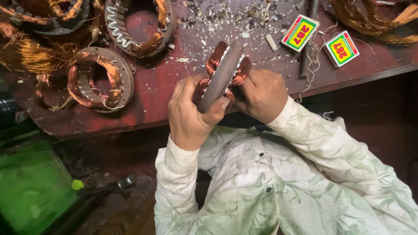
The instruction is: The person removes copper wire from a circular motor stator by hand. They pull and twist the wire to detach it from the stator slots, then gather the removed wire into a bundle.
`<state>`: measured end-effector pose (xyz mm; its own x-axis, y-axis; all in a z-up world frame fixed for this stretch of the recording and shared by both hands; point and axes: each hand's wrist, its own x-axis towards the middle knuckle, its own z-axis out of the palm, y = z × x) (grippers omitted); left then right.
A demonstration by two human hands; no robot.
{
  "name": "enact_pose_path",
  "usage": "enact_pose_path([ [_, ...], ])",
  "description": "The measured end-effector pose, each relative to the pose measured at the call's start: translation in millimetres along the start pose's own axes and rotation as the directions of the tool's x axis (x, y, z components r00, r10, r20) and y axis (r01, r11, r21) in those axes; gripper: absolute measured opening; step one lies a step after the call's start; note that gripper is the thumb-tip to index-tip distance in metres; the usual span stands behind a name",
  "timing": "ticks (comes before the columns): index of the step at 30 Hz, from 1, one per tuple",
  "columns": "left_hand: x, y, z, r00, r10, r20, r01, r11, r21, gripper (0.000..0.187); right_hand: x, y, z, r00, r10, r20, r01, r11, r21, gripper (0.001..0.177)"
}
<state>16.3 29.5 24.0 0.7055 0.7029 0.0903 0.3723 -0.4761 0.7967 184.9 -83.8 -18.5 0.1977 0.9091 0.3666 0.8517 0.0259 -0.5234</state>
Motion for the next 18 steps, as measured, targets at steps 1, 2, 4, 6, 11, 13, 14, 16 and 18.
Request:
enact_pose_path([
  [1, 0.0, -0.1, -0.1, 1.000, 0.000, 0.004, 0.000, 1.000, 0.000, 0.070, -0.5, -0.2, -0.9, 1.000, 0.007, 0.000, -0.007, 1.000, -0.002, 0.036],
  [2, -0.2, -0.4, -0.8, 1.000, 0.000, 0.007, 0.000, 1.000, 0.003, 0.070, -1.0, -0.5, -1.8, 1.000, 0.013, -0.001, -0.013, 1.000, -0.002, 0.035],
  [4, -0.5, 0.3, -2.5, 1.000, -0.019, 0.012, 0.019, 1.000, -0.006, 0.071, -2.1, -0.5, -5.6, 1.000, 0.016, -0.006, -0.016, 1.000, 0.014, 0.033],
  [6, -0.3, 1.1, -4.5, 0.998, -0.062, 0.019, 0.062, 0.998, -0.031, 0.073, -3.7, 1.0, -11.7, 1.000, 0.011, -0.012, -0.010, 0.999, 0.046, 0.031],
  [11, 4.3, -5.2, -6.9, 0.999, -0.003, 0.048, 0.004, 1.000, -0.017, 0.071, -5.3, 8.9, -13.9, 1.000, 0.021, -0.015, -0.020, 0.999, 0.041, 0.029],
  [13, 6.0, -8.6, -8.9, 0.998, -0.005, 0.060, 0.006, 1.000, -0.025, 0.073, -3.4, 10.2, -10.3, 0.999, 0.039, 0.013, -0.039, 0.999, 0.009, 0.029],
  [14, 6.9, -10.2, -10.0, 0.998, -0.013, 0.068, 0.015, 1.000, -0.028, 0.075, -1.6, 10.3, -7.5, 0.998, 0.053, 0.033, -0.053, 0.998, -0.017, 0.029],
  [16, 7.3, -12.1, -11.3, 0.996, -0.021, 0.087, 0.024, 0.999, -0.032, 0.074, -0.8, 10.2, -5.6, 0.997, 0.059, 0.048, -0.058, 0.998, -0.017, 0.030],
  [18, 7.9, -11.3, -11.8, 0.994, -0.011, 0.104, 0.015, 0.999, -0.035, 0.069, 1.2, 10.6, -6.3, 0.999, 0.040, 0.030, -0.041, 0.999, 0.030, 0.033],
])
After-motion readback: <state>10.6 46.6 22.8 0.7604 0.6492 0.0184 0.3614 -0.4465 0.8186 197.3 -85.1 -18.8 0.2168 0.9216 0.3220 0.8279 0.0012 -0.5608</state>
